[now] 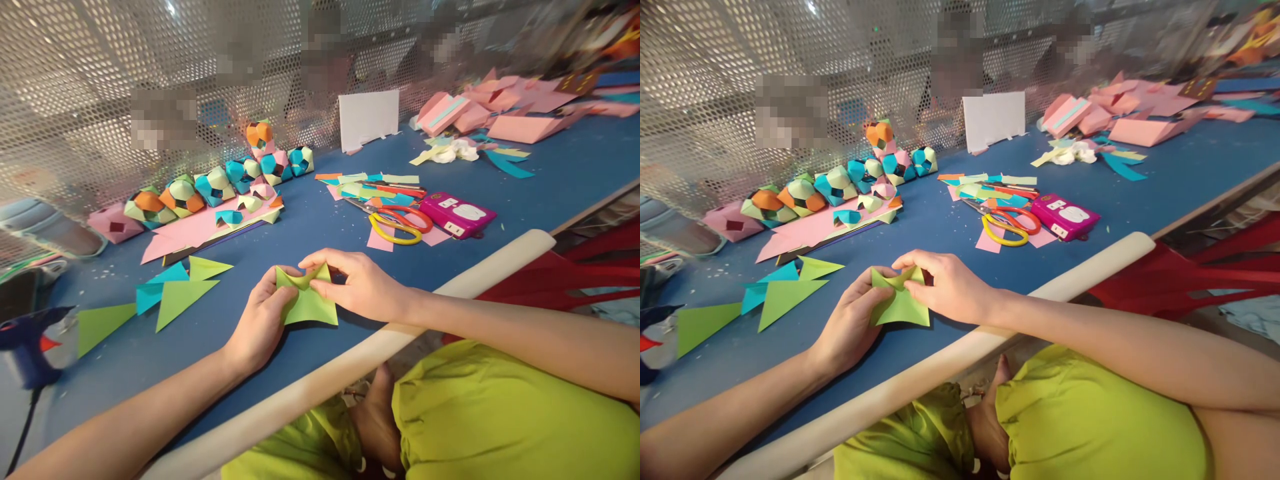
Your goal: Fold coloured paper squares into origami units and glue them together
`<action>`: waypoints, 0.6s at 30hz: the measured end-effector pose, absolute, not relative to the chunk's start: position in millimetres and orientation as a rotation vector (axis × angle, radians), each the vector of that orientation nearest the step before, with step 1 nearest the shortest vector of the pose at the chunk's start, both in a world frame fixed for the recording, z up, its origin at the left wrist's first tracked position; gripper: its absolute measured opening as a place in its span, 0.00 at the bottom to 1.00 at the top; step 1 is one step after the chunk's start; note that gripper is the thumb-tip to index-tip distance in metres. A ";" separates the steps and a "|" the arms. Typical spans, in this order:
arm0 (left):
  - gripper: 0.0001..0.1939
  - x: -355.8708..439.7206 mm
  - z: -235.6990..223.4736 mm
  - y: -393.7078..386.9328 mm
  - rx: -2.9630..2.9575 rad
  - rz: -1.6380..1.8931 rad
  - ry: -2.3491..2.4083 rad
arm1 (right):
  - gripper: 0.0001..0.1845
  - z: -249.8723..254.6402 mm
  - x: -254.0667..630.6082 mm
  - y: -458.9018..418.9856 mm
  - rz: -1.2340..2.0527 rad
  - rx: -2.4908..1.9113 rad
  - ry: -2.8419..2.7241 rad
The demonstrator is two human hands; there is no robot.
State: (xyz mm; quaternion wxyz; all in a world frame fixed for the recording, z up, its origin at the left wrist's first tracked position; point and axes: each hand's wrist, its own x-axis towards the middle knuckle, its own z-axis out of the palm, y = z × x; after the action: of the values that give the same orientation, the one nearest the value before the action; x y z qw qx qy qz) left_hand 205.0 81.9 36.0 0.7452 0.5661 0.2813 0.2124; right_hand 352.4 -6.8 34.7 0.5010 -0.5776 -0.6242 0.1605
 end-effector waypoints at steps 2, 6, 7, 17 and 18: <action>0.09 205.0 35.7 81.9 1.242 0.455 0.619 | 0.12 34.4 352.3 -6.9 0.394 -1.398 -1.509; 0.09 204.0 35.3 82.5 1.262 0.444 0.635 | 0.12 33.6 352.4 -7.4 0.415 -1.376 -1.500; 0.08 203.7 35.1 82.8 1.267 0.449 0.638 | 0.13 33.3 352.6 -7.5 0.438 -1.370 -1.492; 0.12 203.2 31.6 84.7 1.308 0.506 0.660 | 0.17 27.4 355.3 -3.7 0.593 -1.366 -1.278; 0.14 203.0 30.8 85.0 1.322 0.514 0.658 | 0.17 27.5 355.0 -3.7 0.591 -1.354 -1.279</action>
State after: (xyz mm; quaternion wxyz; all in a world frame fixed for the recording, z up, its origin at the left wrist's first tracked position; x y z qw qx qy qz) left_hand 203.0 85.0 30.8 0.7096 0.5958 0.2965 0.2316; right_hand 355.0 -3.7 27.5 0.5595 -0.5742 -0.5426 0.2507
